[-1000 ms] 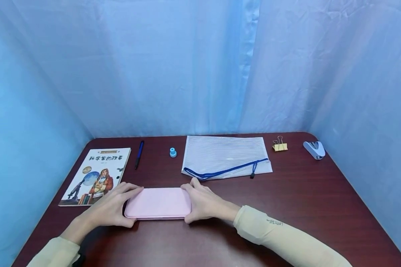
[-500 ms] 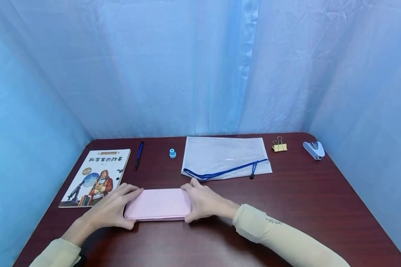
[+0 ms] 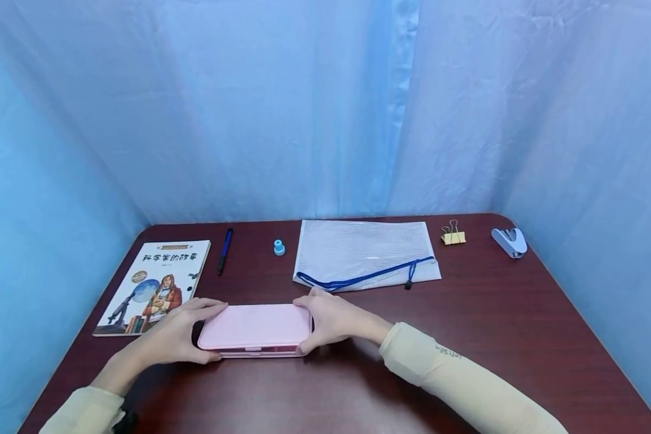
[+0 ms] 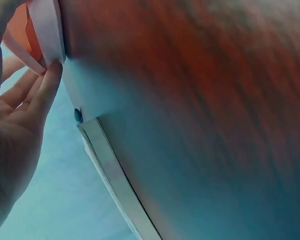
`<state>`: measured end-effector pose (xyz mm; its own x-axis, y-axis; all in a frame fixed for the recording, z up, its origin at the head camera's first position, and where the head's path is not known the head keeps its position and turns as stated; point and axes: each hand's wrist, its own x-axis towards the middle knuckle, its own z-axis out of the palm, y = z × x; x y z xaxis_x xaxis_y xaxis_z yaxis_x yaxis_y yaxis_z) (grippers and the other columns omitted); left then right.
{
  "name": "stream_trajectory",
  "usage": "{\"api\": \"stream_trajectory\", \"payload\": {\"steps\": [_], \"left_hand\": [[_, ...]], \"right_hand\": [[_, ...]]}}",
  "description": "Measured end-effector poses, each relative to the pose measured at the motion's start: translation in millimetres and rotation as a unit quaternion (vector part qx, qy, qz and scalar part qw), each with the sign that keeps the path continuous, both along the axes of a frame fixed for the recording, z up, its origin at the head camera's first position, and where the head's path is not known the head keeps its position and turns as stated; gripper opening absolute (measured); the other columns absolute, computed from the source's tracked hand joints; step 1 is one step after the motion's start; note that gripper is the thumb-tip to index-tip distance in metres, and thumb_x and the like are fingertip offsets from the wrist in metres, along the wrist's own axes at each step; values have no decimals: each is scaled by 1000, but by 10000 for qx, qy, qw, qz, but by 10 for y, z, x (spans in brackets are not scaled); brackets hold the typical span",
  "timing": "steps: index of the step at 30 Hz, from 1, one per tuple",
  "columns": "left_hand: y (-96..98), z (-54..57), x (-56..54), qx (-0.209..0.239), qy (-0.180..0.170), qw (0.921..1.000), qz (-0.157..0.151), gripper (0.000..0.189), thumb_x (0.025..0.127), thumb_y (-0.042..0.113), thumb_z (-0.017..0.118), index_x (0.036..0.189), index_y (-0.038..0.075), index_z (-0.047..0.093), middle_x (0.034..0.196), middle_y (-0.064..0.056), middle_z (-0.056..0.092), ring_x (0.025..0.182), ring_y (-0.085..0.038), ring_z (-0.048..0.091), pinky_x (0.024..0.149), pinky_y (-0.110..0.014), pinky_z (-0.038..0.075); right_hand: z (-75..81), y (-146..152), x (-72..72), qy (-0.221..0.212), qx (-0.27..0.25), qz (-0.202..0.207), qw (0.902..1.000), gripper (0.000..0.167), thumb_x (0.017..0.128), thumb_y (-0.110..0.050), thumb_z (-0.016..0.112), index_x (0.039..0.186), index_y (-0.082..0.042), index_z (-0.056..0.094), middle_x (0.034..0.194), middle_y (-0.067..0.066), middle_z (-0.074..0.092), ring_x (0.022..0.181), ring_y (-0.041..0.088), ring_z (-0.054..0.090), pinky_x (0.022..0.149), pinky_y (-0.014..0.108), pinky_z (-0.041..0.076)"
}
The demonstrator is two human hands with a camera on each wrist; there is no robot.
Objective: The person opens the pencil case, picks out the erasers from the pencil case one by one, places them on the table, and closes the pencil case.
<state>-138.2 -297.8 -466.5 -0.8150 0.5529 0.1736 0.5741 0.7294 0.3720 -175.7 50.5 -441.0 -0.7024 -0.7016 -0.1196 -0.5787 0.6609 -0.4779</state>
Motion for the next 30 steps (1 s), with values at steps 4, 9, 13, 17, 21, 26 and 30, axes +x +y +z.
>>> {"api": "stream_trajectory", "payload": {"steps": [4,9,13,17,21,26,30], "left_hand": [[-36,7,-1,804,-712,9942,67,106,67,52,93,150,6,45,138,-9,58,117,-25,60,92,-41,55],[-72,6,46,1373,-1021,9851,156,121,67,38,96,159,15,22,144,-16,46,114,-29,58,90,-36,54],[-91,-3,70,1860,-1371,9729,117,124,69,26,97,160,19,13,146,-21,33,116,-20,53,92,-34,54],[-102,-16,55,2309,-1749,9571,13,126,70,14,96,159,17,7,146,-25,27,125,-17,49,96,-30,52],[-108,-31,41,2391,-1929,9515,168,127,71,13,95,158,20,3,144,-23,27,128,-35,50,94,-24,51],[-109,-54,33,2389,-2067,9483,314,128,73,13,93,159,25,-1,143,-23,27,124,-46,52,92,-22,51],[-112,-66,28,2425,-1970,9495,288,127,73,12,93,159,25,-1,144,-23,29,123,-44,53,93,-24,52]], "right_hand": [[28,29,-69,-385,-224,64,9990,90,71,-46,88,142,0,57,113,9,66,98,13,57,83,23,49],[48,88,-139,-2064,-896,-479,9732,91,78,-43,87,149,-2,48,136,12,61,74,23,72,72,28,57],[41,144,-186,-2982,-1376,-750,9416,82,85,-41,82,150,-5,48,145,10,53,89,20,71,68,36,61],[47,183,-241,-3437,-1680,-846,9201,67,91,-44,74,144,-8,55,130,10,62,99,23,69,70,41,61],[54,205,-299,-3637,-1841,-998,9077,59,96,-52,64,135,-8,60,122,14,65,94,31,72,69,44,61],[46,251,-351,-3793,-1906,-1183,8977,62,97,-58,59,131,-6,61,118,16,67,90,34,73,68,45,61],[28,279,-391,-4014,-2034,-1466,8810,74,94,-65,59,138,-7,57,113,15,70,88,34,73,70,46,61]]}}
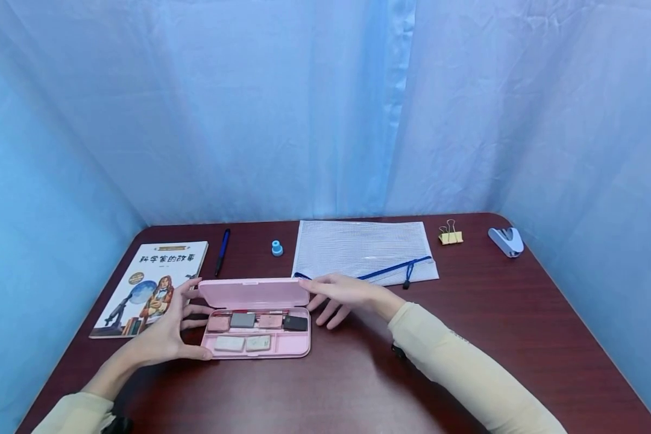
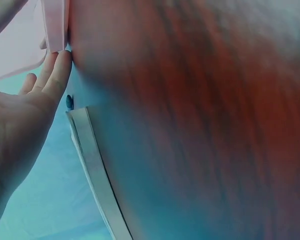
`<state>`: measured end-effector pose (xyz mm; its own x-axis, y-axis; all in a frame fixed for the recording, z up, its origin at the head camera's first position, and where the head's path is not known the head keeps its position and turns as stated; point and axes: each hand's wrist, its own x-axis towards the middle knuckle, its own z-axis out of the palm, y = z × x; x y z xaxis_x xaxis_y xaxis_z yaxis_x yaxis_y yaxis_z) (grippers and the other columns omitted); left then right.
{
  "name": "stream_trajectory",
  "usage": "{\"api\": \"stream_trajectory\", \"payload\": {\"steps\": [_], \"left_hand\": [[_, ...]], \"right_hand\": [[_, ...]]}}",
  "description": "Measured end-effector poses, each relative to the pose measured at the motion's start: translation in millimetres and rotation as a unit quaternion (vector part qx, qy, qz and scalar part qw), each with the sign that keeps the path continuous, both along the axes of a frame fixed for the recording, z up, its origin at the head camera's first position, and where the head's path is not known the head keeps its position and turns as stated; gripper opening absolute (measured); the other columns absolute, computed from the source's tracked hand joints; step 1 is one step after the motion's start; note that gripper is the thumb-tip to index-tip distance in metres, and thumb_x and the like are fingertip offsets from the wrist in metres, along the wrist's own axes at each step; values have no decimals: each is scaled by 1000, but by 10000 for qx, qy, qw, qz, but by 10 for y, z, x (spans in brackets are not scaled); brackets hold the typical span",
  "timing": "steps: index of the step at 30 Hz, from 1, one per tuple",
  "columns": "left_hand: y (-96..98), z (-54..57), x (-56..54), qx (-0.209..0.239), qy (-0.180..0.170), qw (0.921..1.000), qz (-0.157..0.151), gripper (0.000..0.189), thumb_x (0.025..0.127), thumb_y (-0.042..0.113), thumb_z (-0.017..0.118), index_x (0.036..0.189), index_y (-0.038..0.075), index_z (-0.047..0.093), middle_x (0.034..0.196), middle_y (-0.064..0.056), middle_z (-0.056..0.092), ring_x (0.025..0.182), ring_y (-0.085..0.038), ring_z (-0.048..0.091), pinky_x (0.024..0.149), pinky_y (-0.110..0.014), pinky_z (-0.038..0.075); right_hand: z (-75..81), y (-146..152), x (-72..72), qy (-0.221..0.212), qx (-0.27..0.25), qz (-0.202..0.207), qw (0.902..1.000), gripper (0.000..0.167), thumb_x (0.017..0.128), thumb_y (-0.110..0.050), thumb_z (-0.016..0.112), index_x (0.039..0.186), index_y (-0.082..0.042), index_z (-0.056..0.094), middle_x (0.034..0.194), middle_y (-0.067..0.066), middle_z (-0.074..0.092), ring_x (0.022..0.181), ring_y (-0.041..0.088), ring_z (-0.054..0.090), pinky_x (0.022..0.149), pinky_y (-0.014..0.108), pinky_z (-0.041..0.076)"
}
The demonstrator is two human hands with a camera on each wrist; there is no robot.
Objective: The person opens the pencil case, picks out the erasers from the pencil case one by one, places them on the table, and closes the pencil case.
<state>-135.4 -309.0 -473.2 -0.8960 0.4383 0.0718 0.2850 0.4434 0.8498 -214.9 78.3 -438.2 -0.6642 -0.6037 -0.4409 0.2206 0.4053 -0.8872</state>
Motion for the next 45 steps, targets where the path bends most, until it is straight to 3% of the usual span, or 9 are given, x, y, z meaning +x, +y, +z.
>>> {"api": "stream_trajectory", "payload": {"steps": [3,9,17,27,32,37,45], "left_hand": [[4,-9,-14,-32,104,9999,-36,129,74,12,92,160,26,-3,145,-22,30,123,-42,52,94,-26,52],[20,-6,-43,-22,215,9997,-146,133,73,11,92,161,28,-6,145,-20,32,124,-41,51,95,-31,52],[55,-24,-56,-27,209,9995,-230,132,73,13,92,163,22,-4,146,-19,31,121,-38,54,94,-33,54],[75,-62,-39,-139,154,9996,-197,135,73,15,93,163,24,-7,146,-20,31,120,-39,54,93,-33,54],[41,-66,8,-188,36,9998,-76,136,73,15,93,163,29,-8,146,-20,30,120,-39,55,92,-31,54],[14,-44,33,-256,-118,9996,-38,135,75,16,92,162,31,-10,147,-22,28,120,-41,54,90,-29,54],[30,-8,-31,-269,34,9996,-105,136,74,15,92,163,28,-9,146,-19,30,119,-39,55,91,-31,54]], "right_hand": [[6,19,-34,-185,-52,-182,9996,83,91,-70,58,144,-6,52,109,16,72,88,35,73,70,46,61],[-1,31,-94,-299,-145,-324,9989,83,93,-69,56,143,-4,51,106,17,73,87,35,74,70,47,61],[-29,64,-121,-182,6,-539,9984,71,98,-63,53,132,0,58,102,16,73,84,34,74,67,46,61],[-30,90,-119,12,-1,-586,9983,44,103,-38,58,122,2,66,102,18,73,82,34,74,65,44,61],[7,62,-85,363,-23,-523,9980,34,102,-30,62,118,0,69,103,17,73,85,36,74,64,43,61],[60,23,9,972,-195,-147,9950,28,100,-20,66,118,0,70,105,18,72,84,35,74,63,40,61],[140,-41,164,2196,-277,708,9726,36,92,-8,75,125,5,66,99,5,73,80,38,71,60,40,60]]}}
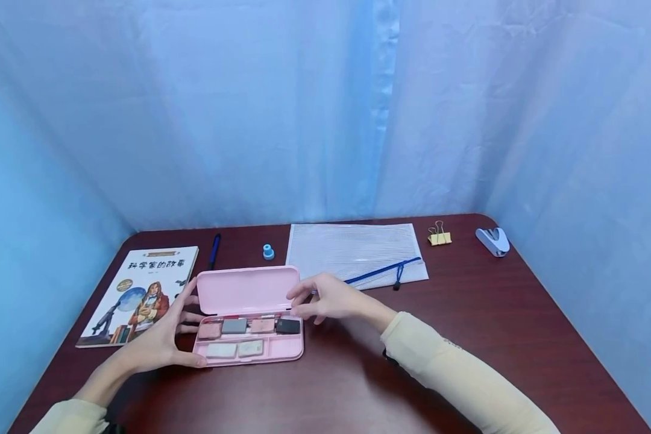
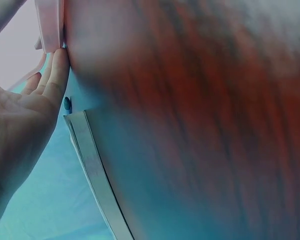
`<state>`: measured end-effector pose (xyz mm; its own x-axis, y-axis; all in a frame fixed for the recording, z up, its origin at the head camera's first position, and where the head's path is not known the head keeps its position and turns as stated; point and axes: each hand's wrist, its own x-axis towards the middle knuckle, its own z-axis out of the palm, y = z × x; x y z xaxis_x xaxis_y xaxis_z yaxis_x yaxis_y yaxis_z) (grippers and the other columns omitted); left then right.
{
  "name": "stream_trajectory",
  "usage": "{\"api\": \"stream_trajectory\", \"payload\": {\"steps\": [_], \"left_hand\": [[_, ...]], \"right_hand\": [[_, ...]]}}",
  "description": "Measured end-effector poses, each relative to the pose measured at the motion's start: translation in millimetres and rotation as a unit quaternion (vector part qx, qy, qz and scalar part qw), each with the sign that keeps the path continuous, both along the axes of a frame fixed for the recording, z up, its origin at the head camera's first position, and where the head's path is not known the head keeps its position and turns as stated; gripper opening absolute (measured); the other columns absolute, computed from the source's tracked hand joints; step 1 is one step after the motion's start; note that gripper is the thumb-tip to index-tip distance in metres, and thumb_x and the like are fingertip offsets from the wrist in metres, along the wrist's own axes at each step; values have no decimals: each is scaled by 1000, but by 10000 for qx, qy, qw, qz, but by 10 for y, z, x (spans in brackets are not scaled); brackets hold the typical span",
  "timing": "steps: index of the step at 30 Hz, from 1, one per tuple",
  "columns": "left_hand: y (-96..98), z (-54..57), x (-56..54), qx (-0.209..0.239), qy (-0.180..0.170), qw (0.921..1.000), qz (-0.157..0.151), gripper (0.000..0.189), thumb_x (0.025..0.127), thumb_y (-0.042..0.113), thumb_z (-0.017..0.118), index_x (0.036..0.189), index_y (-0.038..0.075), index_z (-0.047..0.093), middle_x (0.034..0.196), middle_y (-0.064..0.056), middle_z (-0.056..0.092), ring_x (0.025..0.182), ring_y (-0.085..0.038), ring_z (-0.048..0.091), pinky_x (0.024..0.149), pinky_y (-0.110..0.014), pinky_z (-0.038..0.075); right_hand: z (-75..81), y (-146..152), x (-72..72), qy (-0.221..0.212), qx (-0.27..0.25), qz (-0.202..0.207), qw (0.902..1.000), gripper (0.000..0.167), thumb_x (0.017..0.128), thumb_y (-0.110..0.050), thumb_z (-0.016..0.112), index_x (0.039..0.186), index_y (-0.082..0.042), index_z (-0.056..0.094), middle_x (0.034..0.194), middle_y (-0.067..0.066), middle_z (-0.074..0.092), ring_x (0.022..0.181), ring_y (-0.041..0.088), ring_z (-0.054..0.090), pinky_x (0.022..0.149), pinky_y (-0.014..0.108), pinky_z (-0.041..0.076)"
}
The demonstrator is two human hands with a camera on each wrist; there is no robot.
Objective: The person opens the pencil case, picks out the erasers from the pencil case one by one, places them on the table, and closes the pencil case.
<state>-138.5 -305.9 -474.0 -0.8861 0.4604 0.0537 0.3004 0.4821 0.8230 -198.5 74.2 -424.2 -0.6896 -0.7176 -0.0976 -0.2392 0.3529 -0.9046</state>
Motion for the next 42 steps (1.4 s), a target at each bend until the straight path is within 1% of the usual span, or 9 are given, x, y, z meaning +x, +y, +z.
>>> {"api": "stream_trajectory", "payload": {"steps": [4,7,11,14,17,20,25,31,42], "left_hand": [[18,9,-18,4,21,10000,-37,136,73,16,93,163,27,-9,146,-19,30,119,-39,56,92,-30,54],[28,13,-32,-20,15,10000,-37,136,73,17,93,163,27,-9,145,-18,31,118,-37,56,92,-30,54],[19,23,-54,-37,-19,10000,-10,137,72,18,94,163,28,-8,143,-17,33,117,-34,57,92,-30,54],[4,25,-71,-21,-35,10000,-31,137,72,18,94,163,28,-8,142,-16,34,116,-33,57,92,-31,54],[-7,23,-82,-21,-36,10000,-58,137,71,18,94,163,28,-8,143,-15,33,116,-32,57,92,-31,54],[-12,22,-82,-25,-35,10000,-71,138,71,18,94,163,27,-8,143,-15,33,116,-31,57,92,-31,54],[-19,21,-76,16,-29,9999,-121,137,71,17,94,163,25,-8,142,-16,33,115,-31,57,92,-32,54],[-40,8,-59,-3,-45,9999,-111,137,71,18,93,163,26,-8,143,-16,33,116,-29,57,93,-32,54],[-19,-19,-48,51,-75,9999,-120,137,71,17,94,163,27,-7,143,-17,32,117,-34,56,92,-33,54]], "right_hand": [[-8,-35,50,261,105,147,9995,38,90,-9,78,124,4,68,99,4,73,76,37,71,60,42,60],[-49,-64,65,595,231,111,9979,35,88,-10,80,120,3,70,99,7,73,77,26,72,64,34,59],[-105,-115,88,1036,505,73,9933,32,86,-10,81,115,0,73,105,10,74,86,11,70,76,21,55],[-127,-148,108,1229,693,45,9900,32,86,-10,82,116,-2,74,109,9,74,91,13,71,82,21,54],[-129,-176,119,1397,805,-30,9869,33,86,-9,82,116,-3,74,109,8,74,92,16,71,83,24,54],[-138,-198,118,1550,944,-88,9834,33,85,-10,83,115,-4,75,107,6,74,90,17,69,81,24,53],[-190,-240,133,1877,1281,-142,9737,29,84,-16,85,111,-8,77,94,-1,73,85,17,63,74,23,48],[-252,-272,132,2163,1387,-121,9663,28,81,-19,87,107,-12,79,86,-7,72,79,11,60,70,22,45],[-245,-288,167,2374,1563,-69,9587,30,81,-17,87,109,-11,80,93,-3,75,85,9,64,79,27,50]]}}
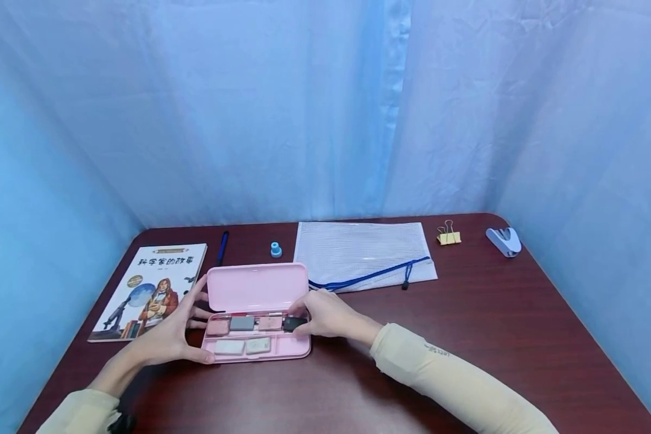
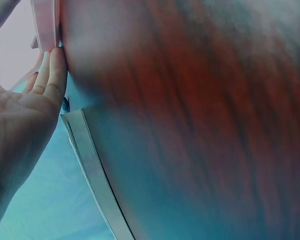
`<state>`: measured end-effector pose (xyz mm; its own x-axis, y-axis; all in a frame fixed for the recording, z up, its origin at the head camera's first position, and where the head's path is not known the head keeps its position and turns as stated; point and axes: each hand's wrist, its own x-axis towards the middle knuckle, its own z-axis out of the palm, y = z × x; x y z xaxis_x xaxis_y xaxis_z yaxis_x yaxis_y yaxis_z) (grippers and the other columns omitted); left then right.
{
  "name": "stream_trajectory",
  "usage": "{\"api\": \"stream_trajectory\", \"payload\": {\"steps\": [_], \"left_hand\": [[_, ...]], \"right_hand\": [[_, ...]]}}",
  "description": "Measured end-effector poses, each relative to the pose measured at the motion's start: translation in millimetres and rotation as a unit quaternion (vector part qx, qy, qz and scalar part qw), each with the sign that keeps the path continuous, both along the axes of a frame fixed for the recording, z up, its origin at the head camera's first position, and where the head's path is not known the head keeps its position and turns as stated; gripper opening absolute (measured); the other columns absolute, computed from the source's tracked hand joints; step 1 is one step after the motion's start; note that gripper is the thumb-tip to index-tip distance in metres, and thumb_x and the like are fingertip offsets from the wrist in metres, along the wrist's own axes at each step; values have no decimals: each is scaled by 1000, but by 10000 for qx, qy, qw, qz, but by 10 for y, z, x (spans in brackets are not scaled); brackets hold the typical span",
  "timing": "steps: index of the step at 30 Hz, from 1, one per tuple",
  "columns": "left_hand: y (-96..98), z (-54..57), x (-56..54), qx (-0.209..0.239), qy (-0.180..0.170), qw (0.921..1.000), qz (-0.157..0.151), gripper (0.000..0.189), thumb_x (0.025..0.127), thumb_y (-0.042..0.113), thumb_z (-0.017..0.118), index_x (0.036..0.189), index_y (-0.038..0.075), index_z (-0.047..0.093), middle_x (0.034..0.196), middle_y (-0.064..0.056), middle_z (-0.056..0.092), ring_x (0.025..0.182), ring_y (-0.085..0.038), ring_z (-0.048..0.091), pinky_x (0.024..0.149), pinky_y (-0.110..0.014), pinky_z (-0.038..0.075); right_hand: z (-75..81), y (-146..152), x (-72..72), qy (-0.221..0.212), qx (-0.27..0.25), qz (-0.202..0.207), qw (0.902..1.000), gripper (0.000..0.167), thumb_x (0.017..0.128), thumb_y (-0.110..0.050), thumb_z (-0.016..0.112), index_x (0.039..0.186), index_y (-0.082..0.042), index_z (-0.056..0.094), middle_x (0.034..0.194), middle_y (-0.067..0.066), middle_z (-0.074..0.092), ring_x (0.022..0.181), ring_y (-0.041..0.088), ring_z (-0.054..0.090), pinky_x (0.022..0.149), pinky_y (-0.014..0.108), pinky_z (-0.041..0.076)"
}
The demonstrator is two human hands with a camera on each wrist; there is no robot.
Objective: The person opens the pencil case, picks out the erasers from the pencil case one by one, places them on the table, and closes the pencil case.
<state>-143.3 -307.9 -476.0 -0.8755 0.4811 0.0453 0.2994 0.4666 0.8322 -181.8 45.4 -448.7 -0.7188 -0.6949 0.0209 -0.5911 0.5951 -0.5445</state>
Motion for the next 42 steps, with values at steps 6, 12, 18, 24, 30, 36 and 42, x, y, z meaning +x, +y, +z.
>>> {"api": "stream_trajectory", "payload": {"steps": [6,12,18,24,30,36,42], "left_hand": [[3,-27,-9,34,-40,10000,24,137,71,17,94,163,27,-7,143,-16,32,117,-35,56,93,-33,54],[-3,-17,11,17,-38,10000,61,137,70,18,94,163,27,-7,143,-16,32,117,-34,56,93,-32,53],[-11,-14,27,-28,19,10000,42,136,71,18,94,163,25,-6,143,-17,32,117,-32,55,92,-32,54],[-22,-6,29,14,11,10000,38,137,71,17,94,163,26,-7,143,-17,32,117,-35,55,93,-32,54],[-15,2,26,28,-14,10000,21,137,71,17,94,163,27,-7,143,-18,31,118,-35,54,93,-34,54],[-2,9,14,23,36,10000,-76,137,71,16,94,163,26,-8,143,-19,31,117,-35,55,93,-35,54],[4,7,-5,-82,16,10000,49,137,71,19,94,163,27,-7,143,-15,32,118,-33,55,93,-32,53]], "right_hand": [[-20,2,11,-116,-3,-48,9999,32,81,-15,86,111,-10,79,95,-2,75,86,10,65,79,26,51],[-24,-22,8,-151,24,-49,9999,33,80,-15,86,112,-11,79,93,-4,75,85,7,63,79,25,49],[-34,-46,8,-149,14,-3,9999,33,81,-14,86,113,-11,78,92,-4,74,85,7,62,81,26,49],[-49,-60,-5,-141,0,53,9999,28,80,-14,85,107,-14,79,88,-8,72,83,5,60,83,26,47],[-58,-53,-11,-195,-86,107,9997,20,80,-12,85,98,-18,77,77,-13,64,76,5,58,79,27,45],[-45,-11,-10,-306,-219,184,9991,19,82,-10,83,98,-17,77,78,-12,64,76,6,58,76,25,44],[-18,22,-30,-248,-272,192,9991,17,83,-8,82,98,-14,78,80,-7,66,78,9,59,71,23,46]]}}
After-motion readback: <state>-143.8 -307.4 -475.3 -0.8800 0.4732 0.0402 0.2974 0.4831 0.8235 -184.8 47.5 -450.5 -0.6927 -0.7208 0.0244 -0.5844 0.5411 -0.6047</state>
